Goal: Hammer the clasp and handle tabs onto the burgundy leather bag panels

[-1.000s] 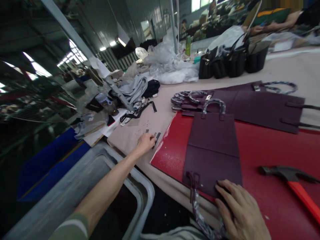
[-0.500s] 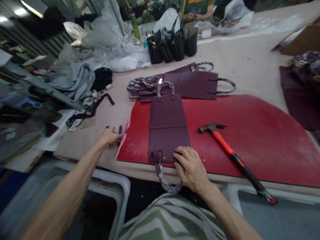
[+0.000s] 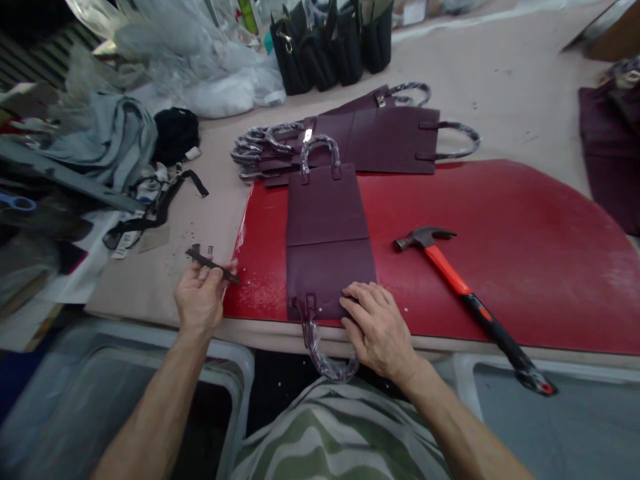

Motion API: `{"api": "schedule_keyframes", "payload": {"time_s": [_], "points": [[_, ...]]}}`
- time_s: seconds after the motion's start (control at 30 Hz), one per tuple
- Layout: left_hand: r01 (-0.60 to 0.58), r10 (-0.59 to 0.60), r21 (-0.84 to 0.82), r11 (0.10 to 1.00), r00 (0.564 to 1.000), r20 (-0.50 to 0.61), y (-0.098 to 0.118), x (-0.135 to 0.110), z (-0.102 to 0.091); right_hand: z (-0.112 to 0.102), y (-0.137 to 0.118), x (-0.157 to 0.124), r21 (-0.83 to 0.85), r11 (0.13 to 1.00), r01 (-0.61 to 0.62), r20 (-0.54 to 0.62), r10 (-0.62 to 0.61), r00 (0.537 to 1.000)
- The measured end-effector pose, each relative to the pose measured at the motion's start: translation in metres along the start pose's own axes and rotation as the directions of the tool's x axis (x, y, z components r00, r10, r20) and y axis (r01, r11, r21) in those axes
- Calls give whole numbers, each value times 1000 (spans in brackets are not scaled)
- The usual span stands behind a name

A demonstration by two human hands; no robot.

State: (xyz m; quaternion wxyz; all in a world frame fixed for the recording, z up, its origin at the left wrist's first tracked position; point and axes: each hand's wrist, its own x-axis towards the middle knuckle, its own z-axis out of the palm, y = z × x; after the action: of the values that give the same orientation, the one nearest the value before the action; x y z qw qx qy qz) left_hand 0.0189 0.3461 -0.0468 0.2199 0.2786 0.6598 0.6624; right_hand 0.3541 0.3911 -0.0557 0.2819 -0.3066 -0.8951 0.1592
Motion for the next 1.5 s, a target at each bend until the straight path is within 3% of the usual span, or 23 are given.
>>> {"api": "schedule_keyframes", "payload": {"time_s": [0.07,0.17,0.43,0.57,0.63,0.77,0.9,1.07,1.2,1.5], "points": [[-15,19,-94,996,999,47,-7,-11,13,0,0,0,0,1000,-5,3,5,1000],[-23,35,-89,996,990,139,-13,-28,28,1,0,1,-4,1000,-8,12,8,1000],[-280,230,220,935,947,226,-6,-46,25,2,1,-1,-4,1000,-14,16,14,1000],[-231,194,169,958,958,210,1,-54,30,3,2,-2,-4,1000,-7,2,7,1000],[-182,154,90,979,955,255,5,-63,39,3,3,-3,-4,1000,-4,6,4,1000],[-128,105,25,991,900,422,10,-84,62,3,2,-2,0,1000,-2,15,2,1000],[-252,177,76,965,835,520,5,-94,77,3,2,-2,-1,1000,2,5,-2,1000],[-416,287,117,902,778,558,3,-94,78,3,1,-2,7,1000,0,3,0,1000],[-569,409,117,814,705,580,7,-93,78,2,1,-1,10,1000,0,3,0,1000],[-651,477,101,753,644,598,5,-92,81,2,0,0,9,1000,-5,-1,5,1000]]}}
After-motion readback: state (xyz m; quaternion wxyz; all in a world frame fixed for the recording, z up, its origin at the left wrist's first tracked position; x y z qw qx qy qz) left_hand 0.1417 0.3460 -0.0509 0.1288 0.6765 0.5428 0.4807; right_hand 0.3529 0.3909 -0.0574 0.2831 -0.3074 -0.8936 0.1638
